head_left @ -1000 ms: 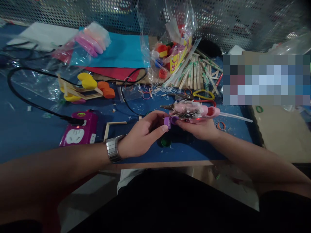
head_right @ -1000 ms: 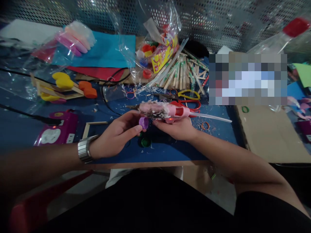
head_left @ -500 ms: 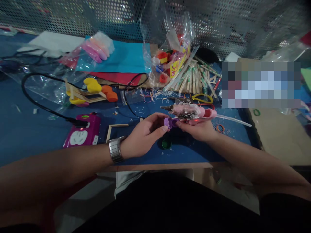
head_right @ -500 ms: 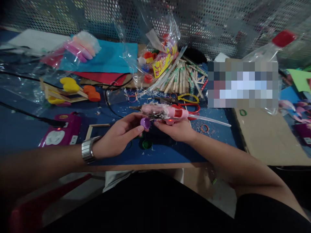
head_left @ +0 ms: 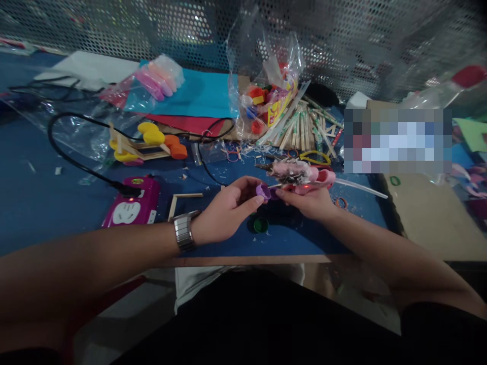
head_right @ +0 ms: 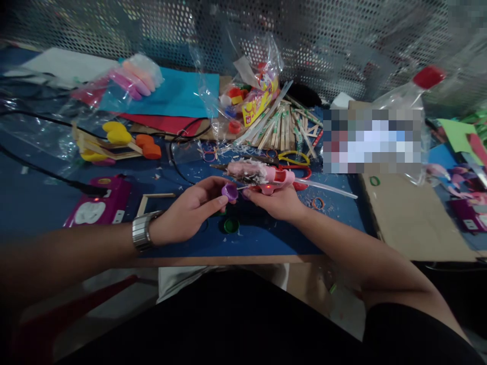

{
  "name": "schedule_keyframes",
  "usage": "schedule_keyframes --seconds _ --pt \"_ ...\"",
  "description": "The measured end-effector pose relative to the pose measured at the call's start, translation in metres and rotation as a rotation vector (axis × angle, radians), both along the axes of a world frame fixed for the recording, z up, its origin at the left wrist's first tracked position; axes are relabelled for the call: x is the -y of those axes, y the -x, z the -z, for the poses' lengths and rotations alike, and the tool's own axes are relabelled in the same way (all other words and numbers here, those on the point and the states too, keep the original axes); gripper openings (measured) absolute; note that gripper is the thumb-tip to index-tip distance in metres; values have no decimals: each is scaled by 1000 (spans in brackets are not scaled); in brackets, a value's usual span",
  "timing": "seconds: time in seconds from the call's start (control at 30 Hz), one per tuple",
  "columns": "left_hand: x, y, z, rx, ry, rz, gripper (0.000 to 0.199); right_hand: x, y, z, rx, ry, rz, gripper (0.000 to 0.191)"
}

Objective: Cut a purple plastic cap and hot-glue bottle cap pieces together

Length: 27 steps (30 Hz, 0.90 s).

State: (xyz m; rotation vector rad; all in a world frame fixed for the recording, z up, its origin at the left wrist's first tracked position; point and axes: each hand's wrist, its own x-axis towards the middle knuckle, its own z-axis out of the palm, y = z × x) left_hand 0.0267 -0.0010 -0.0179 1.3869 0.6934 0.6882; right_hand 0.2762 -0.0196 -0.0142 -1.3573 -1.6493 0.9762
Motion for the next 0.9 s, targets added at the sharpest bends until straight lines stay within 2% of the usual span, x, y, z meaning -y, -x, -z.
schedule_keyframes --seconds 0.2,0.33,0.5,0.67,0.9 --pt "0 -1 0 13 -26 -45 35 -6 -8 7 -34 46 69 41" --pt "-1 -2 1 20 -39 -41 37 -6 -11 12 -74 68 26 47" --pt "-1 -2 3 30 -10 -4 39 -3 -10 11 49 -11 -23 39" --pt "-1 -1 4 20 -7 39 40 -2 -6 8 14 -72 -47 31" --pt "0 -1 6 36 -9 28 44 -1 -7 9 62 -146 -59 21"
